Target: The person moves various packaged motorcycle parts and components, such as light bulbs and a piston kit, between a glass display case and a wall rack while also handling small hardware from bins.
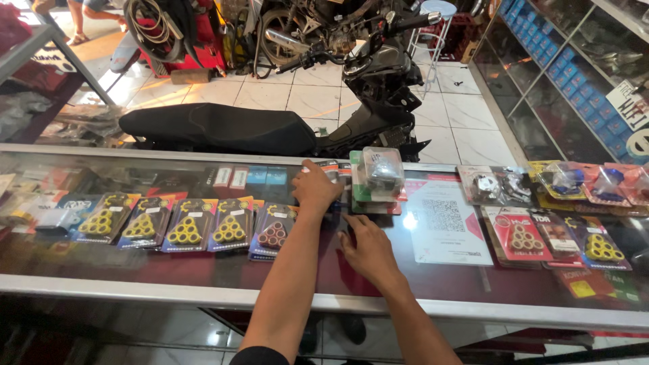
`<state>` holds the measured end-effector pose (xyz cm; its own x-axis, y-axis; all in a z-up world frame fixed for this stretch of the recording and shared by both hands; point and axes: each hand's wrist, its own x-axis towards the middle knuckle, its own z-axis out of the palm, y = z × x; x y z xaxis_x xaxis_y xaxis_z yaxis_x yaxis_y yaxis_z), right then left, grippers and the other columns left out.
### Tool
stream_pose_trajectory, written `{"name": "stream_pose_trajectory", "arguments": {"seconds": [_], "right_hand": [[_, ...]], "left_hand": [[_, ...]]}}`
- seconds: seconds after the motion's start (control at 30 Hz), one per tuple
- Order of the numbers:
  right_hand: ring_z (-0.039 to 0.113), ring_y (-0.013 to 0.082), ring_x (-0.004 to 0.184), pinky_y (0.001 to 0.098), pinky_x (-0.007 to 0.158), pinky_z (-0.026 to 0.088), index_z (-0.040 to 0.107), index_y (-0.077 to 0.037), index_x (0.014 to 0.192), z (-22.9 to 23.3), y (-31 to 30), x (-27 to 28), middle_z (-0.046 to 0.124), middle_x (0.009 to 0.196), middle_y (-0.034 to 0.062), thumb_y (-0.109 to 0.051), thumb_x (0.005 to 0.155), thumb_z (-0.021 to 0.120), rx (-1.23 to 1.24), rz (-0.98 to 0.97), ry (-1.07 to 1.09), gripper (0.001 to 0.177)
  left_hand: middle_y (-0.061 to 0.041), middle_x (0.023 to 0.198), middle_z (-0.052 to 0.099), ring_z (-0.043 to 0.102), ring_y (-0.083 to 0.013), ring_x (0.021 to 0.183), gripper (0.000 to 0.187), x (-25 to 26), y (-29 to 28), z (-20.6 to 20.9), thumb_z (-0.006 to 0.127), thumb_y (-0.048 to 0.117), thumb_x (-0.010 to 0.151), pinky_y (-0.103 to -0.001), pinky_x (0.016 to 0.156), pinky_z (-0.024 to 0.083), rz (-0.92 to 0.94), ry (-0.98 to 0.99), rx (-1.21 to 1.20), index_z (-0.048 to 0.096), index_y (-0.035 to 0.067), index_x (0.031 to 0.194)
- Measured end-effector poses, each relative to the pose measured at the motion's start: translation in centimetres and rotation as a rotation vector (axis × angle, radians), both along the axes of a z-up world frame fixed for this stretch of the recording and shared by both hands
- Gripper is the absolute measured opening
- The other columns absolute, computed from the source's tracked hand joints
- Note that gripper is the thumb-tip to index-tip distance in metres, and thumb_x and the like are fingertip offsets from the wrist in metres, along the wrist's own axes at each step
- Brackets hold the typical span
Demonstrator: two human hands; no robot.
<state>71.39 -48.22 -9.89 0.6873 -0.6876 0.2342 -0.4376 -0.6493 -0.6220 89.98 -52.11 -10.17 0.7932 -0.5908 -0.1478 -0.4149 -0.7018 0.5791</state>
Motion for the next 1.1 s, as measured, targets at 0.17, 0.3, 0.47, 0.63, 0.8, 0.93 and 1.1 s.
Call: {"name": "stream_pose_trajectory", "arguments": {"seconds": [0.17, 0.3, 0.47, 0.63, 0.8, 0.93, 1.1], "right_hand": [[0.067, 0.0373, 0.103, 0.0461, 0.091, 0.052, 0.065, -0.001, 0.128, 0.4, 0.5, 0.7, 0.069, 0.119, 0.0188, -0.018, 0.089, 0.068, 0.04, -0.041, 0.009, 0.043], [0.07, 0.0344, 0.098, 0.0431, 0.087, 0.055, 0.065, -0.002, 0.128, 0.3, 0.8, 1.2, 0.071, 0.116, 0.0174, -0.019, 0.089, 0.069, 0.072, -0.086, -0.028, 0.043], [0.076, 0.0256, 0.098, 0.036, 0.084, 0.06, 0.061, -0.002, 0.133, 0.7, 1.0, 2.1, 0.072, 0.121, 0.0135, -0.015, 0.088, 0.071, 0.225, -0.105, -0.197, 0.048], [0.071, 0.0161, 0.103, 0.0315, 0.089, 0.059, 0.052, -0.004, 0.142, -0.6, 1.4, 2.5, 0.071, 0.118, 0.0077, -0.005, 0.093, 0.066, 0.505, 0.002, -0.483, 0.051], [0.068, 0.0112, 0.098, 0.0277, 0.085, 0.057, 0.059, 0.001, 0.131, -3.4, 2.7, 2.1, 0.07, 0.107, 0.0079, -0.003, 0.098, 0.061, 0.711, -0.079, -0.72, 0.033], [0.069, 0.0114, 0.092, 0.0273, 0.08, 0.056, 0.064, 0.002, 0.126, -3.2, 3.2, 0.3, 0.074, 0.103, 0.009, -0.001, 0.096, 0.063, 0.742, -0.204, -0.754, 0.03], [0.069, 0.0114, 0.092, 0.0283, 0.08, 0.057, 0.066, 0.002, 0.124, -2.0, 5.7, -2.8, 0.075, 0.104, 0.0086, -0.001, 0.094, 0.063, 0.803, -0.368, -0.763, 0.031]], "left_hand": [[-0.03, 0.134, 0.057, 0.056, -0.0451, 0.127, 0.122, 0.0, 0.7, 1.5, 0.088, 0.049, 0.069, -0.053, 0.102, 0.051, -0.067, -0.033, 0.003, 0.02, -0.007, 0.154], [-0.03, 0.127, 0.06, 0.059, -0.0453, 0.121, 0.121, -0.2, 2.5, 2.9, 0.089, 0.046, 0.067, -0.05, 0.098, 0.053, -0.076, -0.053, -0.062, 0.02, -0.008, 0.151], [-0.03, 0.122, 0.06, 0.058, -0.0462, 0.119, 0.106, -0.7, 5.4, 4.4, 0.086, 0.04, 0.067, -0.049, 0.103, 0.048, -0.076, -0.121, -0.33, 0.031, -0.006, 0.144], [-0.027, 0.127, 0.056, 0.053, -0.0432, 0.123, 0.098, -2.8, 9.6, 5.0, 0.087, 0.035, 0.066, -0.049, 0.106, 0.044, -0.144, -0.214, -0.587, 0.036, -0.004, 0.14], [-0.025, 0.131, 0.05, 0.047, -0.0415, 0.124, 0.105, -5.4, 13.1, 5.0, 0.091, 0.031, 0.062, -0.051, 0.106, 0.039, -0.274, -0.141, -0.676, 0.035, -0.003, 0.145], [-0.02, 0.123, 0.06, 0.06, -0.0321, 0.113, 0.09, -5.3, 14.4, 4.0, 0.086, 0.027, 0.074, -0.044, 0.096, 0.05, -0.31, 0.107, -0.747, 0.036, -0.001, 0.144], [-0.01, 0.102, 0.077, 0.073, -0.0133, 0.089, 0.037, -5.6, 14.8, 1.4, 0.069, 0.011, 0.093, -0.029, 0.078, 0.06, -0.458, 0.658, -0.761, 0.062, -0.002, 0.127]]}}
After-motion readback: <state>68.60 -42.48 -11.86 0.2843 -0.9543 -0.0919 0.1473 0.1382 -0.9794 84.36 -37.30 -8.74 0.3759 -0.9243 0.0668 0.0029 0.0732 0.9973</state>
